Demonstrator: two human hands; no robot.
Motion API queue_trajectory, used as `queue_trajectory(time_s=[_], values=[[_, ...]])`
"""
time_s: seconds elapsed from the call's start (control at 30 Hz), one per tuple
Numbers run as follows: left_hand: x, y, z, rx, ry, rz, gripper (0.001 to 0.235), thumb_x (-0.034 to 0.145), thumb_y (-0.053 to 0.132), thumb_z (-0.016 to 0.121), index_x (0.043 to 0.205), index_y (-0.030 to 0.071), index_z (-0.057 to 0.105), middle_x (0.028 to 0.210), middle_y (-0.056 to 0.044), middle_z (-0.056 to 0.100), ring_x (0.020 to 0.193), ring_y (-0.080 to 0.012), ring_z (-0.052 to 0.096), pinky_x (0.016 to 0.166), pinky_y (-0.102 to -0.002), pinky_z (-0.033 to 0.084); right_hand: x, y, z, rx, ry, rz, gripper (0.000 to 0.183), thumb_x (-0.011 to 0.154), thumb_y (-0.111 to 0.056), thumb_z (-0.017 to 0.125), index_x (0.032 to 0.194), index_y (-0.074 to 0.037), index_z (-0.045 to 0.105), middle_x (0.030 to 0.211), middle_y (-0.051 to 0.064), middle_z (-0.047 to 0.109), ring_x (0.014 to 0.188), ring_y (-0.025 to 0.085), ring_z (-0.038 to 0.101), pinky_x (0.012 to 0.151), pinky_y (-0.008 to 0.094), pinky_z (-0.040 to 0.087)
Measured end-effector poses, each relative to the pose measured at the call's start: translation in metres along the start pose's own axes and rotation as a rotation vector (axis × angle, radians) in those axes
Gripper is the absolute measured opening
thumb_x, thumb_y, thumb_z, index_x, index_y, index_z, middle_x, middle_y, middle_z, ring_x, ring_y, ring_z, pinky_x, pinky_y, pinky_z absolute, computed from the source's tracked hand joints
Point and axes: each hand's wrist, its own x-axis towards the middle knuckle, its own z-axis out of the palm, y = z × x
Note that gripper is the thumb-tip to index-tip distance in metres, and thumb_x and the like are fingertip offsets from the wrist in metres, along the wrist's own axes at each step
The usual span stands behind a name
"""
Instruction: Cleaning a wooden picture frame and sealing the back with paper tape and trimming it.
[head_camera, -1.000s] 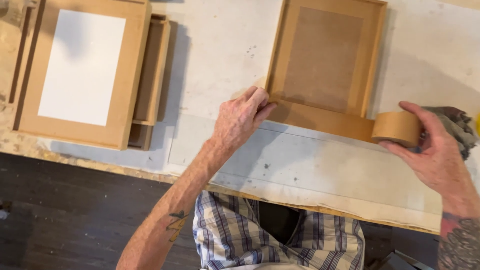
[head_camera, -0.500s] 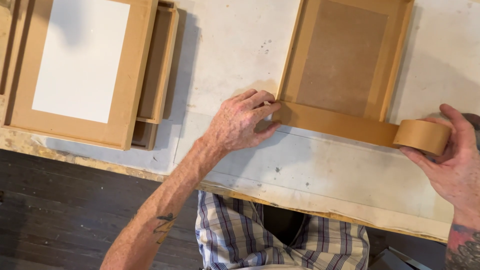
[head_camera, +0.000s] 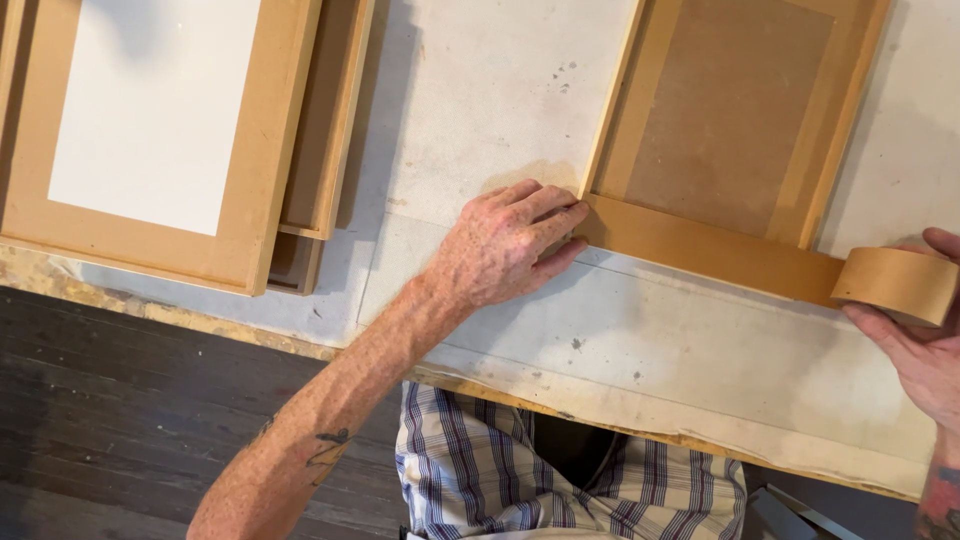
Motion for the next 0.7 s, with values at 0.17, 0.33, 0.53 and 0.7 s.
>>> queue_trajectory(time_s=[0.17, 0.33, 0.53, 0.7], values=[[-0.001, 0.001, 0.0, 0.015, -0.004, 0.017, 0.022, 0.095, 0.017, 0.076, 0.112, 0.004, 0.069, 0.108, -0.005, 0.069, 0.086, -0.0235, 0.066, 0.069, -0.036, 0.057, 0.001, 0.005, -0.001, -0.076, 0.003, -0.041, 0.079, 0.087, 0.017, 0.069, 0.156, 0.009, 0.032, 0.157, 0.023, 0.034, 0.136, 0.036, 0.043, 0.116, 0.047, 0.039], [-0.001, 0.0, 0.003, 0.019, -0.008, 0.008, 0.024, 0.095, 0.018, 0.076, 0.113, 0.004, 0.069, 0.108, -0.006, 0.068, 0.088, -0.0244, 0.066, 0.069, -0.037, 0.057, 0.001, 0.007, -0.001, -0.047, 0.002, -0.039, 0.08, 0.087, 0.018, 0.069, 0.157, 0.009, 0.032, 0.158, 0.022, 0.034, 0.136, 0.034, 0.044, 0.115, 0.046, 0.04], [0.0, 0.004, 0.0, 0.101, -0.081, -0.003, 0.025, 0.096, 0.021, 0.076, 0.112, 0.005, 0.067, 0.11, -0.007, 0.064, 0.094, -0.0242, 0.064, 0.072, -0.038, 0.059, 0.002, -0.005, 0.002, 0.024, -0.019, -0.023, 0.085, 0.086, 0.016, 0.068, 0.159, 0.005, 0.027, 0.148, 0.023, 0.045, 0.136, 0.033, 0.046, 0.117, 0.043, 0.04], [0.004, 0.006, -0.004, 0.231, -0.144, 0.009, 0.028, 0.096, 0.03, 0.078, 0.109, 0.009, 0.066, 0.112, -0.004, 0.055, 0.091, -0.0199, 0.058, 0.068, -0.035, 0.058, 0.002, 0.002, 0.0, 0.073, -0.025, -0.088, 0.088, 0.081, 0.015, 0.072, 0.158, 0.001, 0.031, 0.145, 0.026, 0.052, 0.137, 0.034, 0.05, 0.117, 0.044, 0.043]])
